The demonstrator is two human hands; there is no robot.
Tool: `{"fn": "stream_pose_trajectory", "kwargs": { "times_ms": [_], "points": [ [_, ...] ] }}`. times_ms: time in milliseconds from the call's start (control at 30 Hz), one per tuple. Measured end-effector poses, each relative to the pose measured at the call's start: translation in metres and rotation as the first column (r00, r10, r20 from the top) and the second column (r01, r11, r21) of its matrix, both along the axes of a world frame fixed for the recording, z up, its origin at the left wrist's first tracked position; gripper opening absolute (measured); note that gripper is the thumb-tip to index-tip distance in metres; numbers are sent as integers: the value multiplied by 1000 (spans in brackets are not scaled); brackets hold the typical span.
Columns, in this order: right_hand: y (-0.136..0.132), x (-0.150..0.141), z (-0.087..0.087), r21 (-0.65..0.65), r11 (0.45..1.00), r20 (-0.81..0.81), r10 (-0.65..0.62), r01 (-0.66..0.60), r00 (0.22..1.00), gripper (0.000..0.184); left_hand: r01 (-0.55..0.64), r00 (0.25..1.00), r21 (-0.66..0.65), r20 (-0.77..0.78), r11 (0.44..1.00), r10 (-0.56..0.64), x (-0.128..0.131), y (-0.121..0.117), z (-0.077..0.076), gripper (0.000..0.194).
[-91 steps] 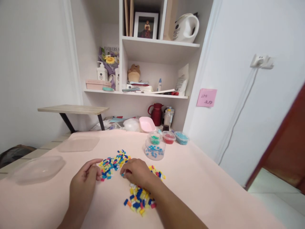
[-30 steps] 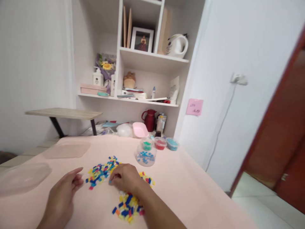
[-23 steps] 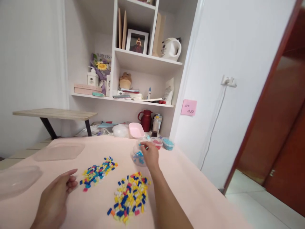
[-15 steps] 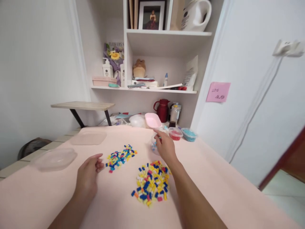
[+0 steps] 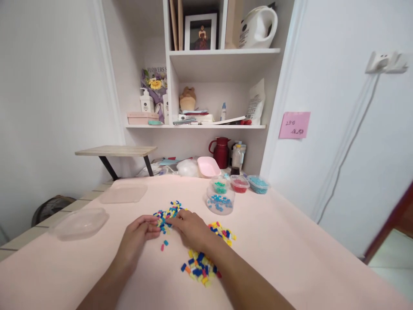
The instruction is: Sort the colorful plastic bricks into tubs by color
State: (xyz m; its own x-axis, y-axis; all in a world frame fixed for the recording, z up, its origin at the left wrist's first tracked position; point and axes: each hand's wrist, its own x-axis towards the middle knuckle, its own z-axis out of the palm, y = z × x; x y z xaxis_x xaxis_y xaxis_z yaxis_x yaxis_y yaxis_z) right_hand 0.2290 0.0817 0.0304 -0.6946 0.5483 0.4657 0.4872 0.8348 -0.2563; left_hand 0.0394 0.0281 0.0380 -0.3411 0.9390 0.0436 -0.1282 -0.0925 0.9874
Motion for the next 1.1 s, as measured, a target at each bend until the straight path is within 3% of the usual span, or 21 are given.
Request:
{"fn": "stream_pose_trajectory", "kwargs": {
  "times_ms": [100, 167, 300, 500, 667, 833, 1100],
  "points": [
    [-2, 0, 1, 16, 1000, 23, -3, 3, 1000, 42, -187, 982, 45, -18, 981, 188, -9, -1, 3, 22],
    [-3, -1, 2, 33, 999, 54, 15, -17, 998, 41, -237, 970, 57, -43, 970, 239, -11, 0, 3, 23],
    [-2, -1, 4, 51, 998, 103, 18, -24, 995, 33, -225, 968, 61, -102, 972, 230, -9, 1, 2, 23],
    [-5, 7, 14, -12, 1000, -6, -6, 6, 1000, 28, -242, 958, 85, -134, 966, 252, -7, 1, 5, 23],
    [-16, 1, 16, -33, 999, 22, 35, -35, 999, 23, -257, 953, 86, -146, 963, 267, -8, 1, 4, 24],
    [-19, -5, 13, -86, 996, 136, 16, -4, 991, 22, -252, 952, 89, -156, 964, 263, -6, 1, 4, 23],
    [-18, -3, 12, -150, 988, 99, 48, -33, 994, 27, -234, 953, 90, -176, 968, 246, -7, 1, 6, 22]
  ]
}}
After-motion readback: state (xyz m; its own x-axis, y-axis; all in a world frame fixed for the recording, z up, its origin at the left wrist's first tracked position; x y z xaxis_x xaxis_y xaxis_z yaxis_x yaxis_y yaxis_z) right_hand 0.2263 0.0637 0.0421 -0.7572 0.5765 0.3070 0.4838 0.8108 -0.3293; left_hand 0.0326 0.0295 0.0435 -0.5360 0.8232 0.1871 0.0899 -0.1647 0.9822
